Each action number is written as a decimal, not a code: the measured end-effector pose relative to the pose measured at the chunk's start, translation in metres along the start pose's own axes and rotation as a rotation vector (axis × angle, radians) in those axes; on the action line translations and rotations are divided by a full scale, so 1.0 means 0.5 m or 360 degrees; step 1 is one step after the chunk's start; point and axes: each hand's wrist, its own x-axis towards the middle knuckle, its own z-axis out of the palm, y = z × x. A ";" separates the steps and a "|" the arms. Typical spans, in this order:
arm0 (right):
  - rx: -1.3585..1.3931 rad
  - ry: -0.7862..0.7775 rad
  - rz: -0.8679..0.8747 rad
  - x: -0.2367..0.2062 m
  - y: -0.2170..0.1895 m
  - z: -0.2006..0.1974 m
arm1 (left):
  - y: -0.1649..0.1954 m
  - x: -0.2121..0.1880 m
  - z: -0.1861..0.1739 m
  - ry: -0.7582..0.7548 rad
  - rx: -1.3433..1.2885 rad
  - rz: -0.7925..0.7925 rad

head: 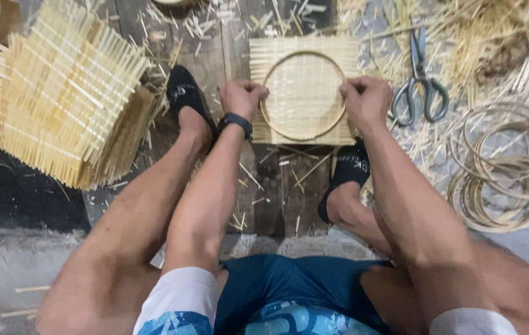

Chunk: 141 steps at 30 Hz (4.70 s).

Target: The person sits on the floor of a bamboo workshop and assembles woven bamboo steamer lids. They lay a square woven bamboo mat over a round wooden mold, press a bamboo rim ring around it, trim the overhanging mat edges with scissors, and set finished lids aside with a stack of completed ones.

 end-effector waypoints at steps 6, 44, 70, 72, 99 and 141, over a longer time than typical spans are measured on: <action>-0.0026 -0.0006 -0.0007 -0.006 0.005 -0.002 | 0.005 -0.001 -0.002 0.0044 0.0116 0.0094; -0.1436 -0.0616 -0.1499 -0.095 -0.097 0.126 | 0.078 0.113 0.134 -0.0164 -0.0080 0.1147; -0.0563 -0.0590 0.0105 0.134 -0.134 0.095 | 0.103 0.126 0.123 -0.0635 0.0143 0.0556; -0.0570 -0.0624 0.0170 0.151 -0.105 0.116 | 0.090 0.142 0.143 -0.0668 0.0124 0.0466; -0.0710 -0.0285 0.0060 0.038 0.243 -0.264 | 0.013 -0.191 -0.018 -0.0405 0.0977 0.1545; -0.1343 -0.0474 -0.0263 -0.024 0.116 -0.098 | 0.090 -0.173 0.162 -0.0065 0.0332 0.0873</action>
